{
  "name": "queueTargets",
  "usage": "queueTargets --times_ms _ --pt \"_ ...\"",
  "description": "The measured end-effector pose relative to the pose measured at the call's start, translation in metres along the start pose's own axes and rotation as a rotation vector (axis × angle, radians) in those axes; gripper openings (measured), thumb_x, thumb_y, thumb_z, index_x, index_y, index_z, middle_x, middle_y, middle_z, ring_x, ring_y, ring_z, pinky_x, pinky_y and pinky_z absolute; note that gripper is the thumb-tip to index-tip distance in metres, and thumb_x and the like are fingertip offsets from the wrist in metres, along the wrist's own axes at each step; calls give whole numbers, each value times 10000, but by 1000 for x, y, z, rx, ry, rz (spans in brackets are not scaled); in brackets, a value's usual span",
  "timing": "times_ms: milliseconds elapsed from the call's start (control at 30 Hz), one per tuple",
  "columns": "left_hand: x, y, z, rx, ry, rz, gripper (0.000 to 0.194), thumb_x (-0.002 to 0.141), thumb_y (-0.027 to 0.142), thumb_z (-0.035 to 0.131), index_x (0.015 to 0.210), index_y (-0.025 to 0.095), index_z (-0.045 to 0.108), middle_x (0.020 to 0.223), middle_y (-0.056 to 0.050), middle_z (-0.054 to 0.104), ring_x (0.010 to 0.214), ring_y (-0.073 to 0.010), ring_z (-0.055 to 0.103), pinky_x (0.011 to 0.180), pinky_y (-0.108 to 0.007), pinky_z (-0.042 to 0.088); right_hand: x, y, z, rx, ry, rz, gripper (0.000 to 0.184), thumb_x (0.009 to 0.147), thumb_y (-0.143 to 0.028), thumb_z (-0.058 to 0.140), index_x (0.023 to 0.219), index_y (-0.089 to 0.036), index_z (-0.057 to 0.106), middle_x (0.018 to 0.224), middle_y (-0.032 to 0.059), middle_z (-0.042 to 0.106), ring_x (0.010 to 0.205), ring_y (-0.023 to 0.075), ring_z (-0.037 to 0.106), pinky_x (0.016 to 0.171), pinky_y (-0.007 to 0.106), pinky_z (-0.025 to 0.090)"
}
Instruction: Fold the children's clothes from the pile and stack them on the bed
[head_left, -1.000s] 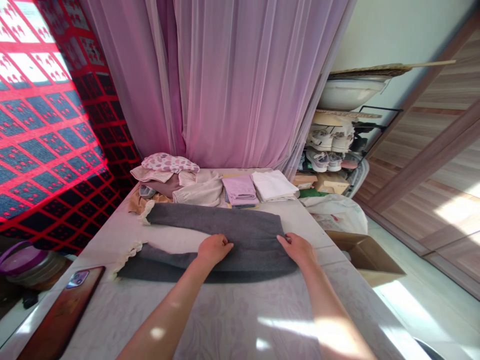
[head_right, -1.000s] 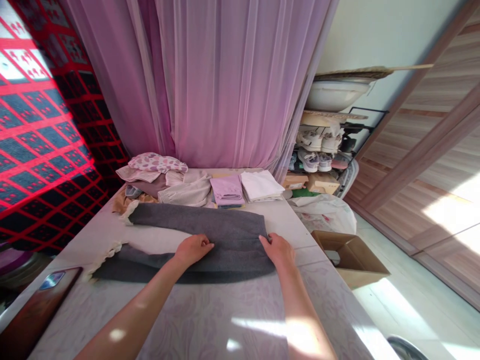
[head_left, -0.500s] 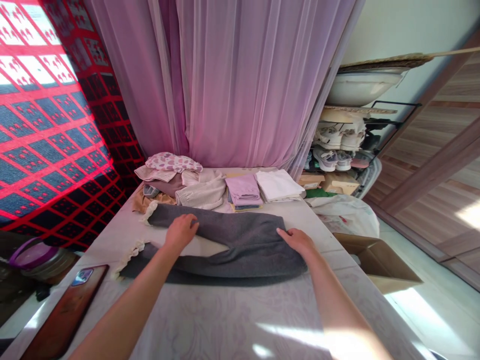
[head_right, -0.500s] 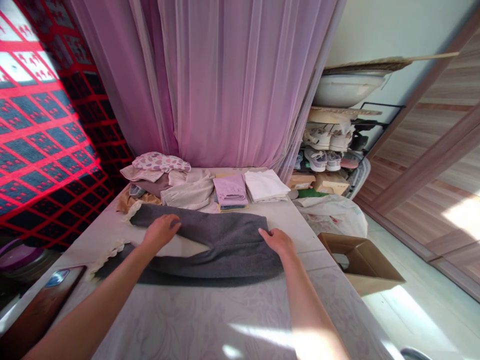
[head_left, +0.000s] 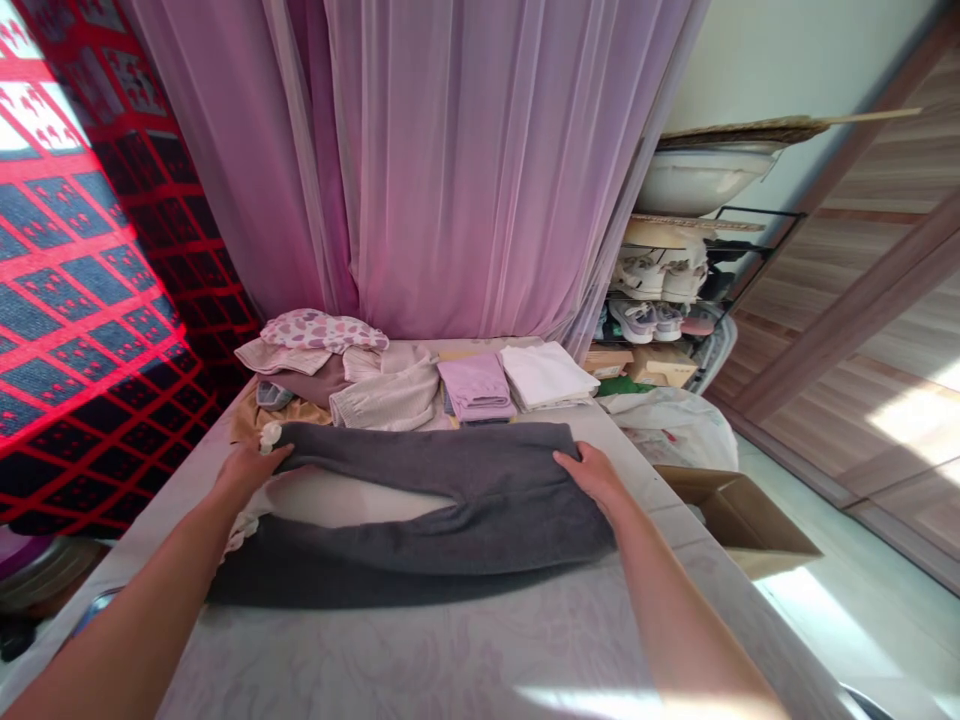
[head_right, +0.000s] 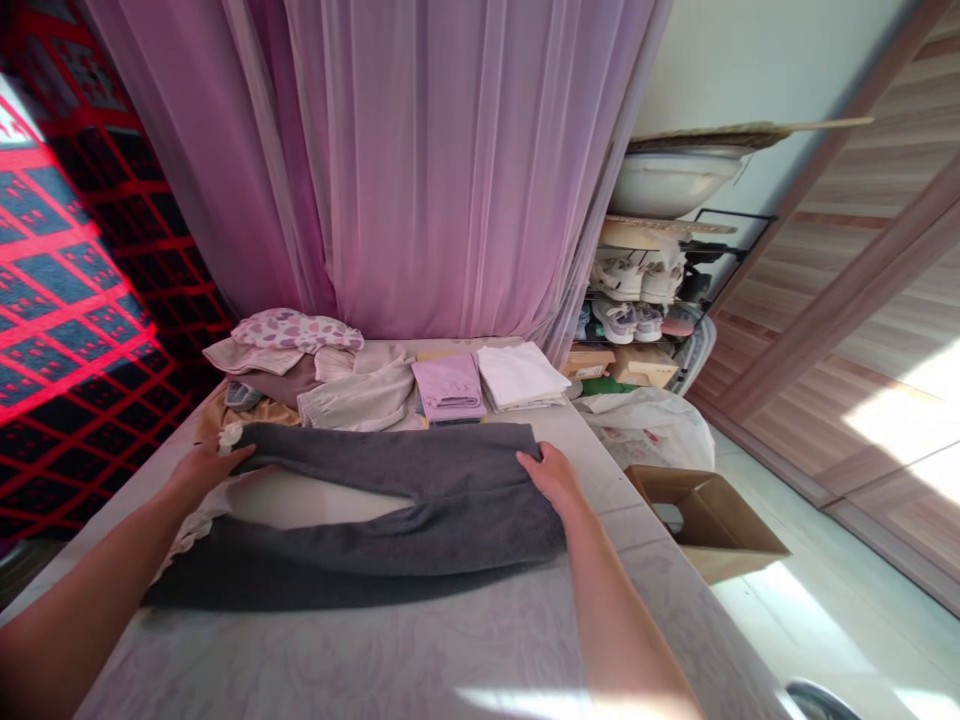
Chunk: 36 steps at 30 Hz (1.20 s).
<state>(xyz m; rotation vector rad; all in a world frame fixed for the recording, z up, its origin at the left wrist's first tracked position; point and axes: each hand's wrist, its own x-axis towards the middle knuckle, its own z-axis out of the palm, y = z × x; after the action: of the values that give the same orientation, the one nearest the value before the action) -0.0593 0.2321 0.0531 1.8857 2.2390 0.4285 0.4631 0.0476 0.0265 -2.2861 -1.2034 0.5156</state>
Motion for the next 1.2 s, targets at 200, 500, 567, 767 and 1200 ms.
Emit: queueTargets --times_ms 200,500,567,767,1200 --pt "-22 -3 -4 -46 23 -52 611 838 504 522 1354 180 469 1263 -176 634 1146 -370 608 896 -492 516 -12 -20 0 -312 10 81 510 884 -436 560 1313 -162 525 1115 123 680 993 251 652 814 323 471" --pt "-64 79 20 40 -141 606 431 908 401 391 1193 210 651 1318 -73 631 1235 -251 562 1105 -365 383 -34 -82 32 -440 27 -480 400 954 -301 401 1295 -244 603 1387 77 560 1280 219 475 1102 383 298" --pt "-72 99 36 29 -188 635 479 912 422 399 1263 182 619 1404 -93 567 1316 -257 494 1134 -379 344 -36 -91 49 -472 -71 -507 439 958 -368 409 1365 -275 544 1481 58 472 1373 240 376 1154 470 197" --pt "-91 99 64 216 -166 520 703 883 569 446 1489 221 370 1609 -103 219 1484 -335 163 1135 -644 182 -49 -83 65 -497 -246 -458 576 952 -571 337 1486 -356 358 1611 39 227 1473 296 156 1128 632 101" --pt "-70 111 33 172 -212 446 505 907 494 417 1320 242 565 1436 -109 527 1348 -317 439 1060 -523 384 -30 -66 61 -616 -71 -220 662 960 -598 276 1522 -251 309 1598 129 240 1456 340 194 1142 570 68"
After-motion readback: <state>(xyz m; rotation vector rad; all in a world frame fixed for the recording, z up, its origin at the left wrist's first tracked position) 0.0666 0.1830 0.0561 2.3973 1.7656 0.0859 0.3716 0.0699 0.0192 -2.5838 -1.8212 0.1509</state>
